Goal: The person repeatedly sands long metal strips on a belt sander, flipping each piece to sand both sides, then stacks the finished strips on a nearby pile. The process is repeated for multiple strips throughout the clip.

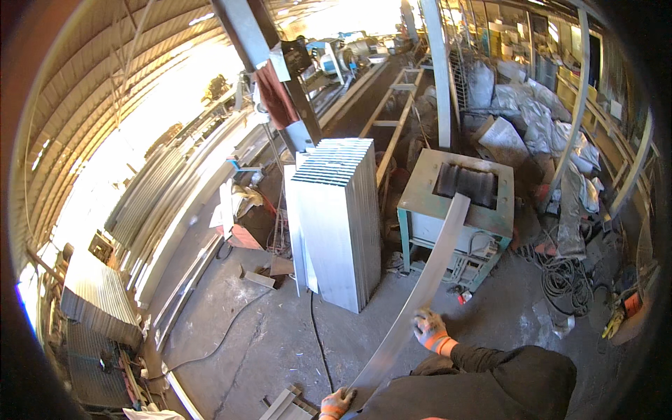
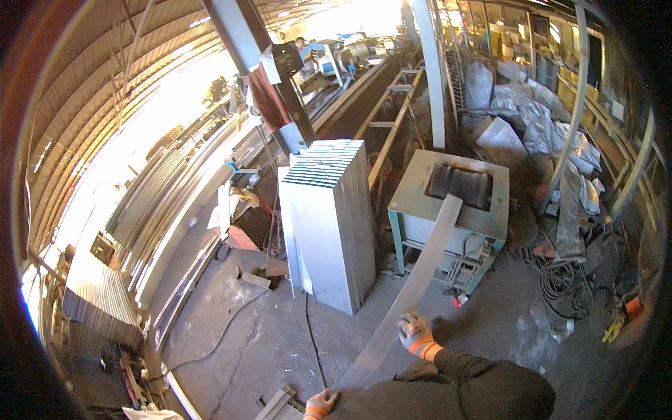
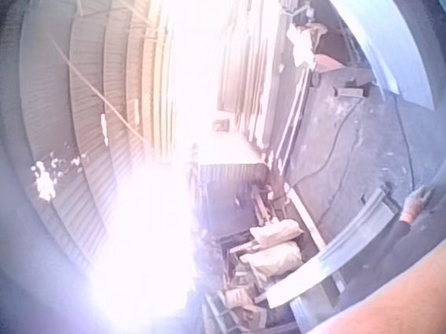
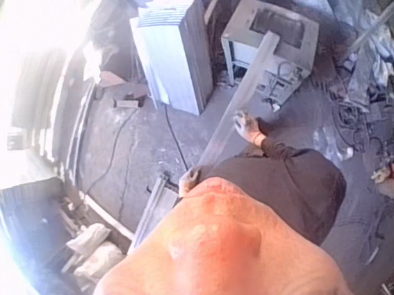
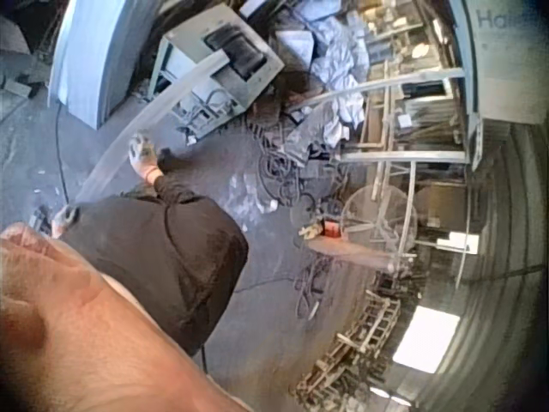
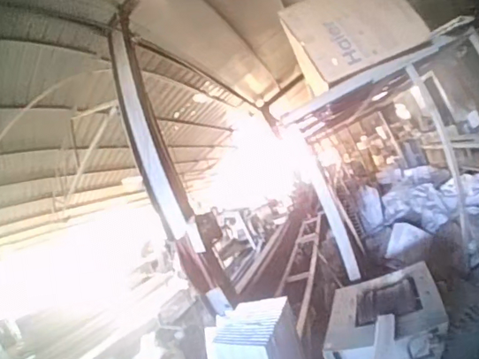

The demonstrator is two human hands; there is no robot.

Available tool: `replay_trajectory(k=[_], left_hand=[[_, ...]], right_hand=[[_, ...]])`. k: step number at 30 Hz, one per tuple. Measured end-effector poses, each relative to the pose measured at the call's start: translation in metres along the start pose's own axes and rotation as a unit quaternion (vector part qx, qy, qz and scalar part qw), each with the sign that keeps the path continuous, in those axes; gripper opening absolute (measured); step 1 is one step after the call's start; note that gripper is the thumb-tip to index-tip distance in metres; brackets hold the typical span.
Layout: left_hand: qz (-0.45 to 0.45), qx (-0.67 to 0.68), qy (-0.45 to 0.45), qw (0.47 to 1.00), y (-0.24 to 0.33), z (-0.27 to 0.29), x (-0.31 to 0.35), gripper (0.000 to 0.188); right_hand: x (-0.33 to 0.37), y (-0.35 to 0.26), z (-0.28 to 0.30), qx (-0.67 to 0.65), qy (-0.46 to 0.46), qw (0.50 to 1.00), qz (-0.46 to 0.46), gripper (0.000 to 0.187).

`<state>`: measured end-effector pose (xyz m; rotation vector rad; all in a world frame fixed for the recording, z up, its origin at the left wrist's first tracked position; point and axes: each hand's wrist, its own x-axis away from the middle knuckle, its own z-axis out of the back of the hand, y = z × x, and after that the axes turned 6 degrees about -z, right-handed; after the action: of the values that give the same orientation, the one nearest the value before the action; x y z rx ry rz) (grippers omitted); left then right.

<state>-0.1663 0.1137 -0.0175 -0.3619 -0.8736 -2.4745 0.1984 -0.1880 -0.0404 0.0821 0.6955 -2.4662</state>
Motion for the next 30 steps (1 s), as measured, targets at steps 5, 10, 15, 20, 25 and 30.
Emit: replay_trajectory(k=[5, 10, 15, 20, 25, 30], left_hand=[[-0.12, -0.068, 0.083, 0.987, -0.066, 0.024, 0.033, 0.05], [-0.127, -0.083, 0.087, 0.985, -0.106, 0.048, 0.023, 0.046], [0.037, -0.069, -0.067, 0.995, -0.104, 0.089, 0.004, 0.081], [0.054, -0.036, -0.077, 0.995, -0.086, 0.116, 0.003, 0.081], [0.061, -0.025, -0.098, 0.993, -0.082, 0.118, 0.001, 0.08], [0.081, 0.014, -0.088, 0.993, -0.08, 0.114, 0.008, 0.079]], right_hand=[[0.028, -0.047, -0.015, -0.008, -0.285, 0.945, 0.161, 0.022], [0.01, -0.072, -0.046, -0.024, -0.414, 0.899, 0.144, 0.028], [0.04, -0.035, -0.06, 0.071, -0.56, 0.789, 0.241, 0.02], [0.09, 0.014, -0.116, -0.285, -0.686, 0.566, -0.357, 0.037], [0.105, 0.026, -0.172, -0.309, -0.732, 0.557, -0.242, 0.039], [0.097, 0.006, -0.154, -0.248, -0.727, 0.601, -0.221, 0.042]])
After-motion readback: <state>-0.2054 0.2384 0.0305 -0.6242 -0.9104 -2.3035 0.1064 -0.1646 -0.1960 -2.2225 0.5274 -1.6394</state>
